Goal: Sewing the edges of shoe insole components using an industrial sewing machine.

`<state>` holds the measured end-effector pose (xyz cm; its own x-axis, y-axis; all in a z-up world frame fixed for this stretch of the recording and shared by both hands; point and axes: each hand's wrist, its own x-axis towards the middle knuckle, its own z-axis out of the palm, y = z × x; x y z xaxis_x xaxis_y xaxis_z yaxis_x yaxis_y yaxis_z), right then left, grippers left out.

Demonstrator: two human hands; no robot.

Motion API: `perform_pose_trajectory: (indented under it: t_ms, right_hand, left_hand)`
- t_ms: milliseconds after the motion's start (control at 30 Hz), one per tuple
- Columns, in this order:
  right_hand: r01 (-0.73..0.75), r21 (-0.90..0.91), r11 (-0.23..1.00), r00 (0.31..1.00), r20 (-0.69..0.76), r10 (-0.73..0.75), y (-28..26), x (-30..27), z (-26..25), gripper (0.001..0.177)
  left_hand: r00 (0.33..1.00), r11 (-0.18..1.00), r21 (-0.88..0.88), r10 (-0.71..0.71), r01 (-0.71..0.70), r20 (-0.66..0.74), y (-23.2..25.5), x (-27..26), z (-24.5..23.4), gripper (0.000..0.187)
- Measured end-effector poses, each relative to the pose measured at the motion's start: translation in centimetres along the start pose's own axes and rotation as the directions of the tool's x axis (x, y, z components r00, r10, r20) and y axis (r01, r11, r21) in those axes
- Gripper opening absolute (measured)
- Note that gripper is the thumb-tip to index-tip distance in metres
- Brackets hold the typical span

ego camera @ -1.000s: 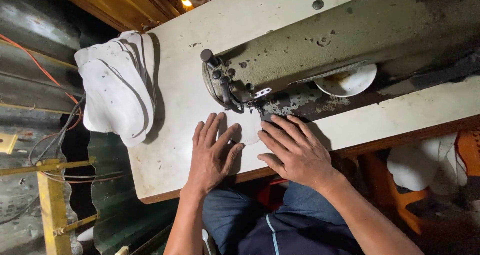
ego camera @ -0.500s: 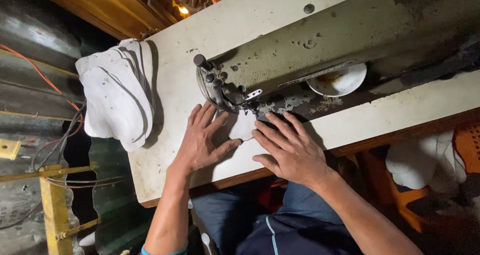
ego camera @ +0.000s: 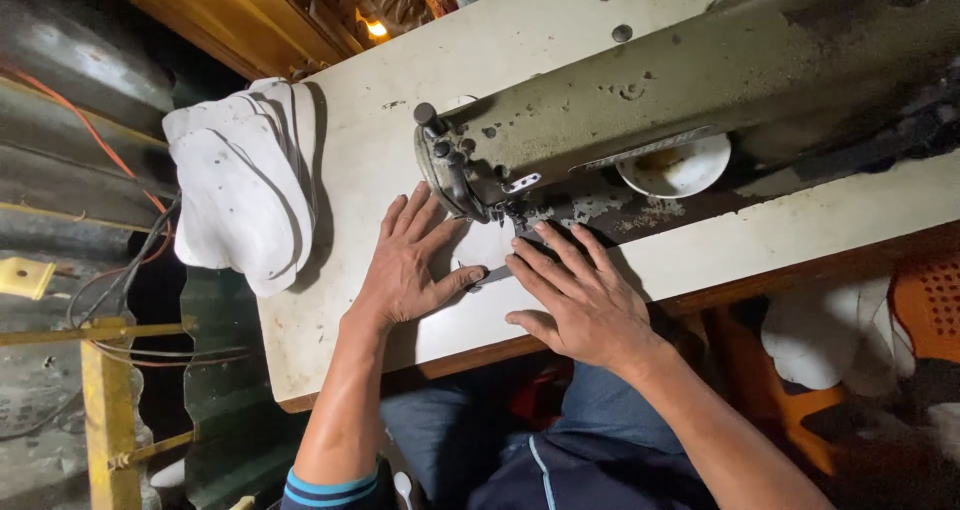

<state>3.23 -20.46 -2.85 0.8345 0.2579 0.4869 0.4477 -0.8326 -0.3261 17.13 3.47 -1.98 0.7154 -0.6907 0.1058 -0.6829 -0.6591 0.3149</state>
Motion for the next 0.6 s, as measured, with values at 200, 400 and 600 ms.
perform_pose_trajectory:
  t_ms: [200, 400, 600]
  right_hand:
    - [-0.005, -0.026, 1.0, 1.0, 0.029, 0.006, -0.1, 0.0, 0.0, 0.063]
    - [0.015, -0.048, 0.999, 0.999, 0.048, -0.013, -0.2, 0.2, -0.4, 0.062]
    - [0.01, -0.049, 0.999, 0.999, 0.043, -0.008, -0.4, 0.4, -0.4, 0.06]
  left_hand:
    - [0.999, 0.998, 0.047, -0.042, 0.042, 0.001, 0.1, -0.1, 0.3, 0.079]
    - [0.997, 0.992, 0.094, -0.083, 0.083, -0.001, 1.1, -0.1, 0.1, 0.084]
    - [0.993, 0.987, 0.114, -0.115, 0.115, -0.01, 1.6, -0.1, -0.3, 0.084]
